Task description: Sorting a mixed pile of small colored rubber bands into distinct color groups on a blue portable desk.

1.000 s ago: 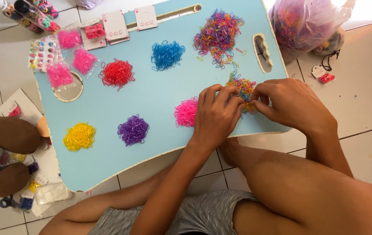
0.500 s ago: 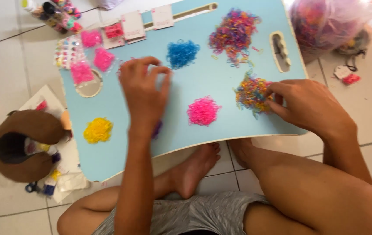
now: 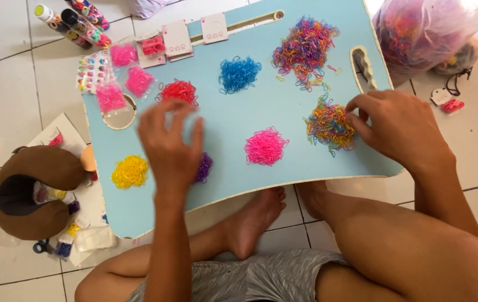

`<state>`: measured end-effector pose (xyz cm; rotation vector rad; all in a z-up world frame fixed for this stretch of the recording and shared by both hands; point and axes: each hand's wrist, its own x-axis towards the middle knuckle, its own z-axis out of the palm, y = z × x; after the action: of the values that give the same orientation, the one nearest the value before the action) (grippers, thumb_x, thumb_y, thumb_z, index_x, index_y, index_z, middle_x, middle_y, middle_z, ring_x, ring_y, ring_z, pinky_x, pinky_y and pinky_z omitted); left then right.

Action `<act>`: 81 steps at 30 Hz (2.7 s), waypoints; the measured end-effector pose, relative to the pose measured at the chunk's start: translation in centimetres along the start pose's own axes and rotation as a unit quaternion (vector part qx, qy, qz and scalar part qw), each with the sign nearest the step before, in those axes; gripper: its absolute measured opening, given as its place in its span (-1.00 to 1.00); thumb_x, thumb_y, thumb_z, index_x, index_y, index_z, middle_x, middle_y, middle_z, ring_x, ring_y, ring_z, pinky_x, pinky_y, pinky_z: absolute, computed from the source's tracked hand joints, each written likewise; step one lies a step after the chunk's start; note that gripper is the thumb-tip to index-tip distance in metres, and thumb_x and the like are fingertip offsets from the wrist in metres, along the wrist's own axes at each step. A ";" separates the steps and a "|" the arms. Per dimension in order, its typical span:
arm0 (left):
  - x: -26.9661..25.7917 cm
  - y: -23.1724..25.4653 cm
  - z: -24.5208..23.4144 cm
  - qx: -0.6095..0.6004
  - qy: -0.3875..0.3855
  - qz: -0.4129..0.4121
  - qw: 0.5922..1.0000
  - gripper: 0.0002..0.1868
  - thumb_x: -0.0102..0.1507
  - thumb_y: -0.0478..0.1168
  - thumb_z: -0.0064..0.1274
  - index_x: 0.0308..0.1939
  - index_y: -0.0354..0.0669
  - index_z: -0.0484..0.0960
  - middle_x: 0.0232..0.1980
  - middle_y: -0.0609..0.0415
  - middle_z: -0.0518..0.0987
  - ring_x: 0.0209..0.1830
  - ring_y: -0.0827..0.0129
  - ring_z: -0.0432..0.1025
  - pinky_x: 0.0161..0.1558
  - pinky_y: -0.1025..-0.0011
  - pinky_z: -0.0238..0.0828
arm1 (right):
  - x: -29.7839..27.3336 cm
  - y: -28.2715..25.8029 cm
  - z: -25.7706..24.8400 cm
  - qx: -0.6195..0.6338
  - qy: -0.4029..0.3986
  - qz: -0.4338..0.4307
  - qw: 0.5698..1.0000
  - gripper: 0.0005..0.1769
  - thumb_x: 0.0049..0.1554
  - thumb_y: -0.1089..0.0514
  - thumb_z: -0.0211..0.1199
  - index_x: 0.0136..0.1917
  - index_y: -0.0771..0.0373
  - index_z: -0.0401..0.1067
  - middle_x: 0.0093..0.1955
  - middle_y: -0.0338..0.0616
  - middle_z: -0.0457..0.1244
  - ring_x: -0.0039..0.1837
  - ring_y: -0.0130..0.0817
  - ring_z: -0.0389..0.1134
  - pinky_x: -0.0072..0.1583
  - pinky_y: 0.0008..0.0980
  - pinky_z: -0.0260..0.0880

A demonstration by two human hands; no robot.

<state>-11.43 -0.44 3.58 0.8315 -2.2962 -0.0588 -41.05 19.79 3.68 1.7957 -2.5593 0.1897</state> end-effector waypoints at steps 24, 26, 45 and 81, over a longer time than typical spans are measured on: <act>-5.1 6.7 7.2 -0.127 -0.152 0.062 0.978 -0.35 0.25 0.08 0.21 0.34 -0.12 0.48 0.27 -0.19 0.49 0.38 -0.12 0.34 0.39 -0.08 0.18 | 4.3 -4.3 0.2 0.013 -0.084 -0.084 0.993 -0.79 0.12 -0.05 0.40 -0.17 0.10 0.64 -0.12 -0.13 0.44 0.01 -0.17 0.44 0.02 -0.25 0.46; -5.2 6.6 7.5 -0.125 -0.147 0.063 0.979 -0.34 0.24 0.08 0.21 0.34 -0.13 0.48 0.27 -0.19 0.49 0.38 -0.12 0.34 0.39 -0.08 0.18 | 4.7 -3.9 1.0 -0.004 -0.087 -0.089 0.992 -0.79 0.11 -0.07 0.41 -0.14 0.08 0.66 -0.11 -0.14 0.45 0.02 -0.19 0.44 0.03 -0.27 0.45; -4.5 7.0 6.4 -0.143 -0.156 0.031 0.977 -0.30 0.13 0.04 0.28 0.29 -0.17 0.53 0.35 -0.04 0.43 0.42 0.10 0.24 0.41 0.11 0.12 | 4.5 -2.0 1.0 0.290 0.023 -0.080 0.953 -0.91 0.08 0.29 0.36 -0.10 0.31 0.56 -0.21 -0.17 0.33 -0.28 -0.36 0.12 -0.20 -0.39 0.15; 6.9 -0.9 10.0 -0.058 -0.118 -0.090 0.987 -0.89 0.34 -0.12 0.16 -0.21 0.03 0.76 -0.34 0.13 0.66 -0.22 0.23 0.53 -0.09 0.17 0.43 | 3.8 -4.1 -1.1 0.368 0.018 -0.041 0.929 -0.91 0.10 0.33 0.45 -0.08 0.29 0.61 -0.16 0.09 0.45 -0.37 -0.15 0.24 -0.27 -0.26 0.24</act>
<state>-21.02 -6.95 -0.18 1.0139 -2.4020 -0.3878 -38.59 14.98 5.44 2.0340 -2.5578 1.3170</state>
